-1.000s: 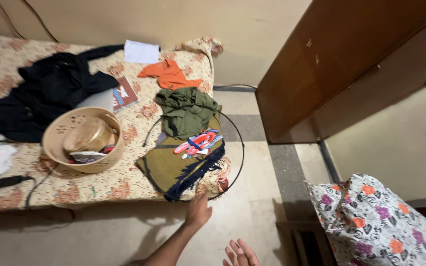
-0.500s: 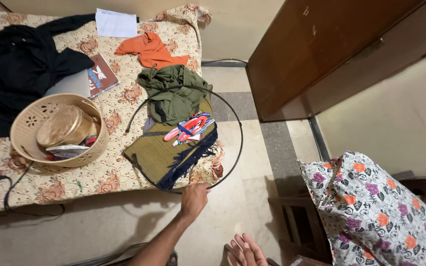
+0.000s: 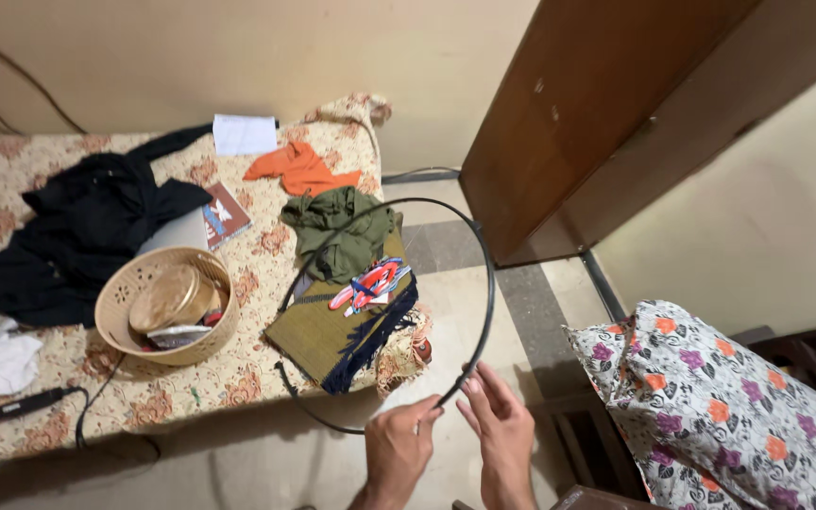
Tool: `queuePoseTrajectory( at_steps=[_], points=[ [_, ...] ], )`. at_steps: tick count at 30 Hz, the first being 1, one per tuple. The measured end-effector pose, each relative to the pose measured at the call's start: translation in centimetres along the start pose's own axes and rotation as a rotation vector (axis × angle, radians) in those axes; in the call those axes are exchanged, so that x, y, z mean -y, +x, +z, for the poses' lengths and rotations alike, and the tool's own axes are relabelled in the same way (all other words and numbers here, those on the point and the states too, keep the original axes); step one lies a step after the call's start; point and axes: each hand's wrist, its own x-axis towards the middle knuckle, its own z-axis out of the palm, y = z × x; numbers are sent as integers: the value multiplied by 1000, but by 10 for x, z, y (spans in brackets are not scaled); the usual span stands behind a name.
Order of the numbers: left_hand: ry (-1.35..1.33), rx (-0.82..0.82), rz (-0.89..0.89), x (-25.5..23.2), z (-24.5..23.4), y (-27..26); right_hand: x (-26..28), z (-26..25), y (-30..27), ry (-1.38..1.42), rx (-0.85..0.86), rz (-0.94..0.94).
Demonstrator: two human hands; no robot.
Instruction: The person removes the front grill of a standing fan, then repeatedly attempts to fit a circular rubber ring onto the grill's edge. They adjust the ring's position multiple times but do not complete the assembly or secure the ring in place.
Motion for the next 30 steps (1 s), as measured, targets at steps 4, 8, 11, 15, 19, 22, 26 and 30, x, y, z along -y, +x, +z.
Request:
queuePoseTrajectory(
  at_steps=[4, 8, 11, 15, 19, 22, 26, 30],
  points=[
    [-28, 9, -65, -39, 0, -17, 39, 10, -19, -14, 8, -174],
    [-58, 57, 25, -79, -5, -25, 65, 5, -40, 27, -34, -249],
    [-161, 86, 229, -108, -13, -30, 86, -6, -56, 49, -23, -311],
    [-152, 218, 313, -139, -27, -32, 117, -30, -75, 5, -56, -327],
    [-117, 184, 371, -152, -48, -27, 150, -54, -101, 188, 49, -521],
    [-6, 141, 49, -154, -72, -22, 186, -81, -130, 199, 26, -580],
    [169, -218, 253, -150, -104, 2, 223, -118, -165, 181, 50, -638],
    [167, -90, 134, -156, -110, 33, 250, -161, -195, 208, 39, -633]
  ],
)
